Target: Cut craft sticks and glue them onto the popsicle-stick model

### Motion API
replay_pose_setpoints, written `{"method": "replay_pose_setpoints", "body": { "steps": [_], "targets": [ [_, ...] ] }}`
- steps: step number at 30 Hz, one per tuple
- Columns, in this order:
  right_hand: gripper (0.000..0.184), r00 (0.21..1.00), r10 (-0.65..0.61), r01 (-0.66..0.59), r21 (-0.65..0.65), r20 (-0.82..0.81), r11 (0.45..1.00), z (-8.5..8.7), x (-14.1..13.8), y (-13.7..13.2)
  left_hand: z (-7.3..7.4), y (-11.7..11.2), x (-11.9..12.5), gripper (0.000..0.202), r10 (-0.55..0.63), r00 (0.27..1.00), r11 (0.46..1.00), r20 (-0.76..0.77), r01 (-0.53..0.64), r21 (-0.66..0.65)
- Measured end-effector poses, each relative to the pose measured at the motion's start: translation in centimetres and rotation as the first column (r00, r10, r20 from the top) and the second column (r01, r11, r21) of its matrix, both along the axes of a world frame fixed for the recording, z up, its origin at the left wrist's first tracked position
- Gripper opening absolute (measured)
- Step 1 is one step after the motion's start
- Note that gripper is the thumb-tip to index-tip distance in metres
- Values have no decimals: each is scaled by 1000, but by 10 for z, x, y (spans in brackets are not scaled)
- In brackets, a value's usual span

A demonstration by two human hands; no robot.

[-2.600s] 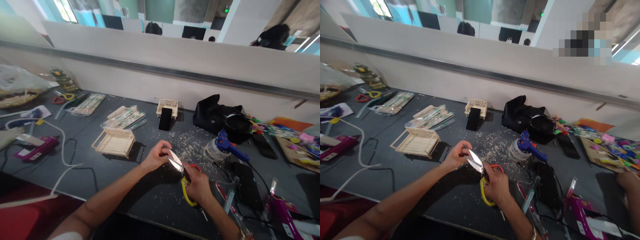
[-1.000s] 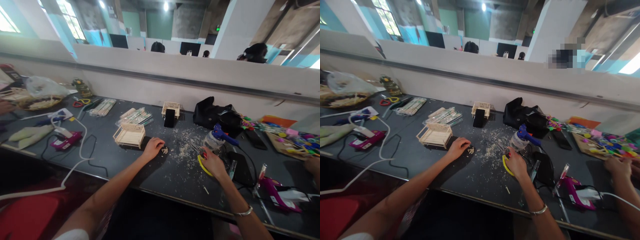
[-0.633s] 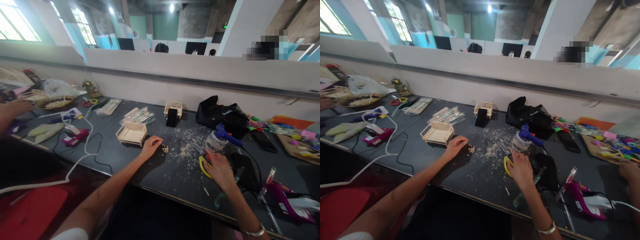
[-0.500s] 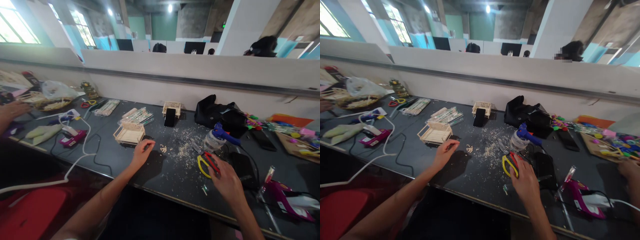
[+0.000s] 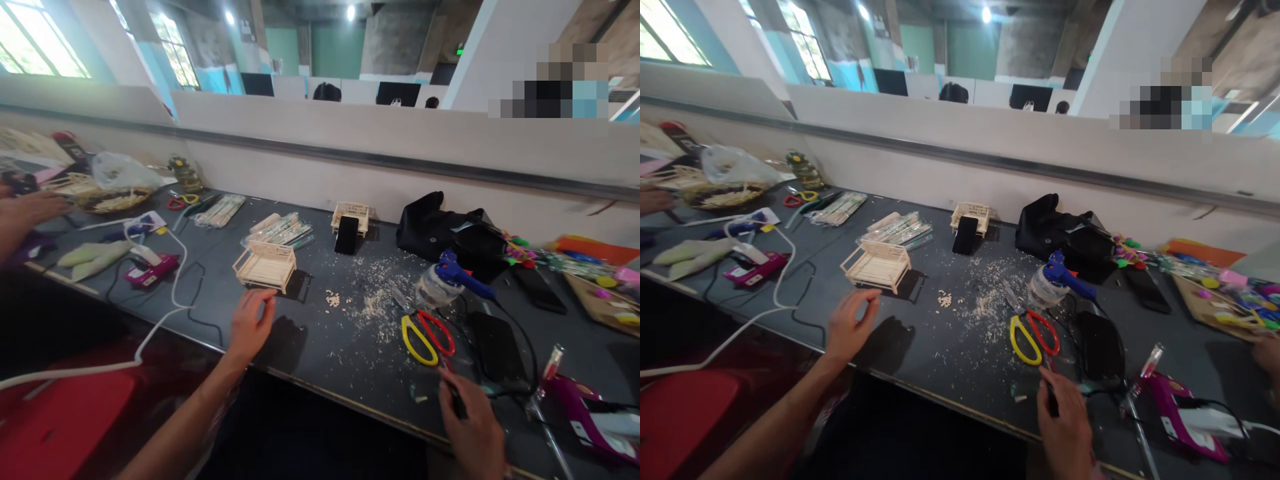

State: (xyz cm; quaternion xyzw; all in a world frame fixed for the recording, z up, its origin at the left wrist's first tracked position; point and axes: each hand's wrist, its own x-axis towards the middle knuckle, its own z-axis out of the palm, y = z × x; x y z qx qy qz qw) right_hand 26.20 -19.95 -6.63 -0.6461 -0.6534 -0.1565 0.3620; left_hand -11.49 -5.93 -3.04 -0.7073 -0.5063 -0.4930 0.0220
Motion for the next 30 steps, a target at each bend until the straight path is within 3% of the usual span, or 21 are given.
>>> {"method": "replay_pose_setpoints", "body": {
  "steps": [3, 6, 10, 12, 17, 23, 27, 30],
  "targets": [
    [25, 999, -47, 46, 115, 3, 992, 12, -3, -6, 10, 21, -26, 18, 194, 977, 981, 88, -195, -2],
    [28, 996, -82, 85, 122, -31, 989, 22, -12, -9, 12, 43, -46, 36, 311, 911, 948, 271, -278, -154],
    [35, 997, -76, 78, 101, -23, 992, 28, -25, -3, 4, 65, -54, 48, 393, 742, 877, 544, -124, -464],
    [34, 997, -76, 79, 111, -33, 991, 28, -29, 2, -2, 69, -52, 48, 393, 696, 846, 601, -17, -533],
    [39, 994, -48, 57, 87, -99, 995, 19, -24, 12, -9, 70, -41, 42, 377, 661, 854, 649, 22, -519],
    [45, 957, -90, 56, -130, -276, 990, 6, -9, 4, -13, 71, -31, 43, 381, 598, 872, 705, 21, -489],
    [46, 916, -218, 163, -185, -336, 969, 7, -10, -2, -18, 69, -26, 45, 337, 592, 880, 732, 79, -469],
    [46, 937, -189, 141, -175, -294, 974, 8, -12, -3, -22, 67, -21, 41, 308, 620, 891, 722, 78, -448]
  ]
}}
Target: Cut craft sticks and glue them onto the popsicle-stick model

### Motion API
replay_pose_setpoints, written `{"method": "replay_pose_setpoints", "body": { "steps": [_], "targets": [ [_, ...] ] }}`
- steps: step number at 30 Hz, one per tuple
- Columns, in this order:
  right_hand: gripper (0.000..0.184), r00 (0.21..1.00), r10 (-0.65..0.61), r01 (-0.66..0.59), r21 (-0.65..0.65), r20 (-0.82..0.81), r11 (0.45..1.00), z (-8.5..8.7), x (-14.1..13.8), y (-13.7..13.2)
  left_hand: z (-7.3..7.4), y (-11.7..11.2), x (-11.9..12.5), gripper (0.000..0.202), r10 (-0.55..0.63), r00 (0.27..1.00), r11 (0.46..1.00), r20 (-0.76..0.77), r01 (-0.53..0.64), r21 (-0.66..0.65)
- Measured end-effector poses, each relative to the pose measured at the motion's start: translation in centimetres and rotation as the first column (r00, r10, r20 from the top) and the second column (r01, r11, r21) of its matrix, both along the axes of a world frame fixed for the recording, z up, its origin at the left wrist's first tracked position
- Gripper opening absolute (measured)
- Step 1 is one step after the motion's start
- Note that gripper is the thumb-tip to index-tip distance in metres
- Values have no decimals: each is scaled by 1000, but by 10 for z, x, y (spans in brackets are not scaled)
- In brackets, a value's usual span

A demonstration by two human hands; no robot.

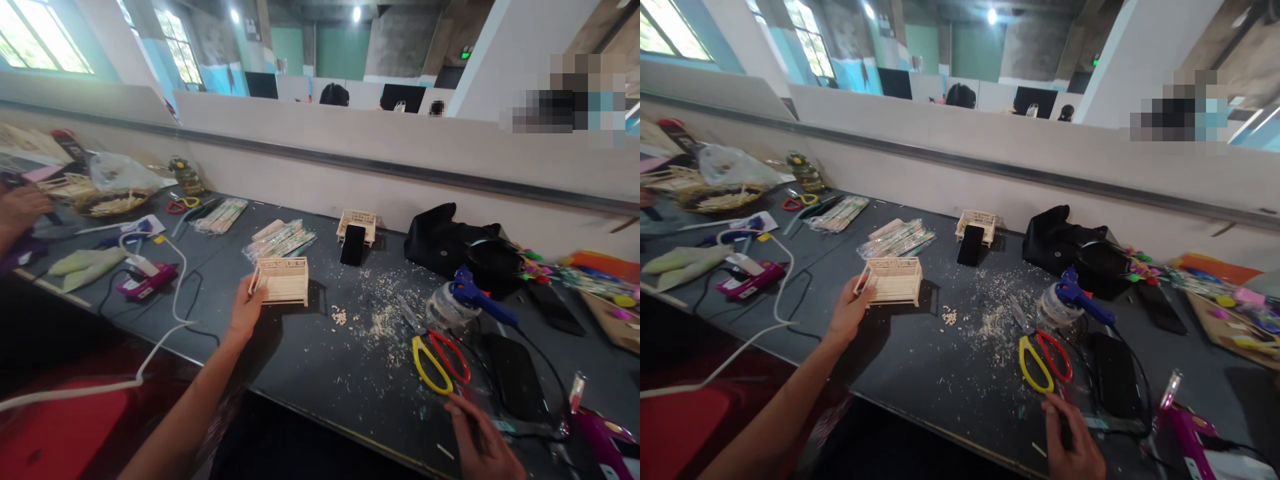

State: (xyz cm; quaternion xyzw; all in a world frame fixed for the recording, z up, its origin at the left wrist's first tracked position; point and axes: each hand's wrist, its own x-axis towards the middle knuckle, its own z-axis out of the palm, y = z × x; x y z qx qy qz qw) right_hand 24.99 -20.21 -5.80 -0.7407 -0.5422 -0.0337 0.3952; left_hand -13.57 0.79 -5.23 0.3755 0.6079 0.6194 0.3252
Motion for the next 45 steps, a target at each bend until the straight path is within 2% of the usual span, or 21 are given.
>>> {"method": "replay_pose_setpoints", "body": {
  "steps": [5, 10, 18, 24, 29, 34, 38, 42, 45],
  "targets": [
    [48, 996, 10, -16, 60, 87, 998, 3, -3, 4, -3, -1, 17, 36, -66, 997, 998, -36, 66, -2],
    [52, 996, 36, -43, 87, 85, 995, 10, -9, 9, 1, 4, 45, 35, -143, 989, 990, -46, 142, -18],
    [53, 999, 16, -18, 50, 38, 999, 11, -8, 7, 16, 15, 82, 31, -304, 945, 951, 120, 308, -20],
    [52, 1000, 18, -18, 15, 15, 1000, 12, -9, 6, 23, 11, 116, 31, -414, 881, 901, 227, 432, -32],
    [49, 998, 28, -29, 17, 55, 999, 9, -7, 4, 19, 8, 139, 25, -516, 829, 844, 216, 535, -33],
    [42, 994, 58, -60, 18, 89, 998, 5, -5, 1, 11, 9, 138, 23, -534, 813, 828, 234, 558, -51],
    [39, 995, 38, -40, 11, 93, 999, 0, -4, -2, 12, 8, 129, 27, -574, 797, 800, 186, 594, -78],
    [41, 999, -35, 35, -9, 11, 999, -1, -5, -6, 18, 8, 118, 35, -625, 751, 748, 214, 654, -112],
    [38, 996, -59, 58, -22, -62, 998, 4, -6, -6, 19, 11, 116, 34, -622, 746, 748, 240, 656, -102]
  ]
}}
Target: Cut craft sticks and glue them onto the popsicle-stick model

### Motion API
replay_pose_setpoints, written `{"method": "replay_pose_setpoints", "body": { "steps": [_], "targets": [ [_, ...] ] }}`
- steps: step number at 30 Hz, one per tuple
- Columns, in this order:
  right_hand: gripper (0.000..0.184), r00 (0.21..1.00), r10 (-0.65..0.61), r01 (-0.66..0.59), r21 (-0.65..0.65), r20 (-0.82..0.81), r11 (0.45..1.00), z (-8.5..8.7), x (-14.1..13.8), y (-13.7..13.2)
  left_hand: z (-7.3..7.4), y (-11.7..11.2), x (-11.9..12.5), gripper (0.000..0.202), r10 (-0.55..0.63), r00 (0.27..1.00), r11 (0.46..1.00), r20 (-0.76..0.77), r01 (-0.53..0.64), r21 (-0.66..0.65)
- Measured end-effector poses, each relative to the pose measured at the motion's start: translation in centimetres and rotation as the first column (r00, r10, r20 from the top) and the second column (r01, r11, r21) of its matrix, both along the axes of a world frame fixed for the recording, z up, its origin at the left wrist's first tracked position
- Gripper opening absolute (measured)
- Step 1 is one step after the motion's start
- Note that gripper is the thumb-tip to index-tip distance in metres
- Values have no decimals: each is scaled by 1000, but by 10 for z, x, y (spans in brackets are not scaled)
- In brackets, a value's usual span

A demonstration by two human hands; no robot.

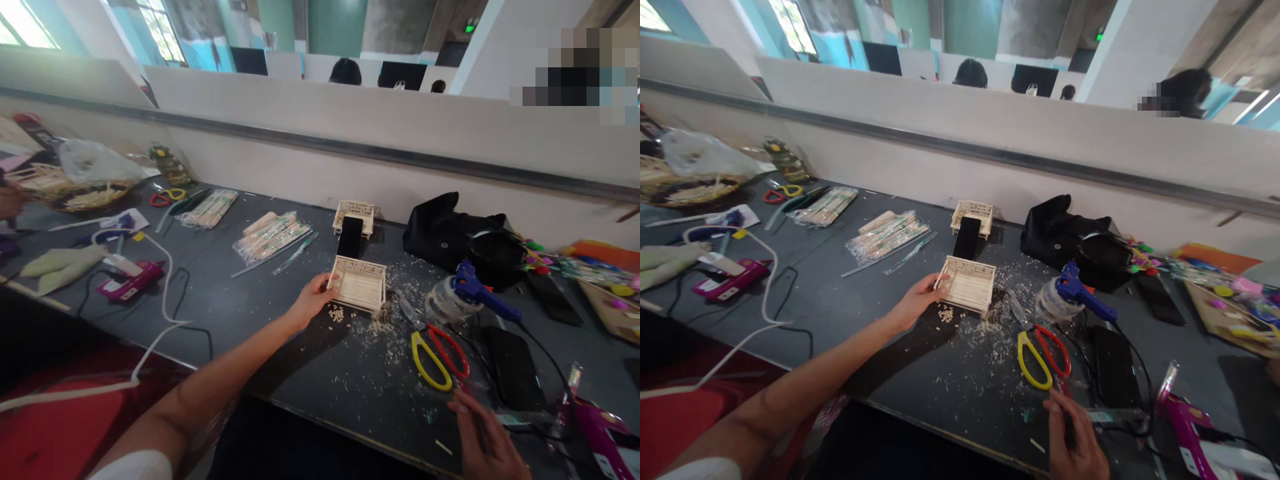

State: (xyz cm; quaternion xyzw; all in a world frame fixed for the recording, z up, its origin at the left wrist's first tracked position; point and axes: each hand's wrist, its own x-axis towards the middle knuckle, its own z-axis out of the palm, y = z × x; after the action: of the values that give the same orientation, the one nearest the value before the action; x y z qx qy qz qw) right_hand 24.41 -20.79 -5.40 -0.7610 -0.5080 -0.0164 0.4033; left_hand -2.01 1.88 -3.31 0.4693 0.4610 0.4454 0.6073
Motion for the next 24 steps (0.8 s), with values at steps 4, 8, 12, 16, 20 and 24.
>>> {"method": "replay_pose_setpoints", "body": {
  "steps": [4, 8, 12, 16, 20, 24],
  "targets": [
    [39, 1000, -15, 15, 1, 10, 1000, 6, -1, 4, -3, 6, 10, 28, 58, 998, 998, 23, -58, 23],
    [42, 1000, -6, 6, 27, -6, 1000, 7, -5, 8, -6, 8, 24, 23, 119, 993, 992, 22, -119, 40],
    [44, 998, -40, 40, 5, -51, 999, 7, -8, 6, -5, 1, 24, 27, 50, 998, 998, 32, -51, 33],
    [47, 998, -49, 49, -22, -27, 999, 13, -2, 6, -2, -6, 12, 42, -10, 998, 998, 64, 6, 65],
    [49, 998, -36, 36, 8, 54, 999, 22, 5, 19, -2, -7, -3, 39, 72, 997, 993, -9, -70, 97],
    [50, 973, 25, -50, 104, 230, 993, 19, 8, 43, -4, 8, -22, 15, 184, 956, 963, -229, -129, 236]
  ]
}}
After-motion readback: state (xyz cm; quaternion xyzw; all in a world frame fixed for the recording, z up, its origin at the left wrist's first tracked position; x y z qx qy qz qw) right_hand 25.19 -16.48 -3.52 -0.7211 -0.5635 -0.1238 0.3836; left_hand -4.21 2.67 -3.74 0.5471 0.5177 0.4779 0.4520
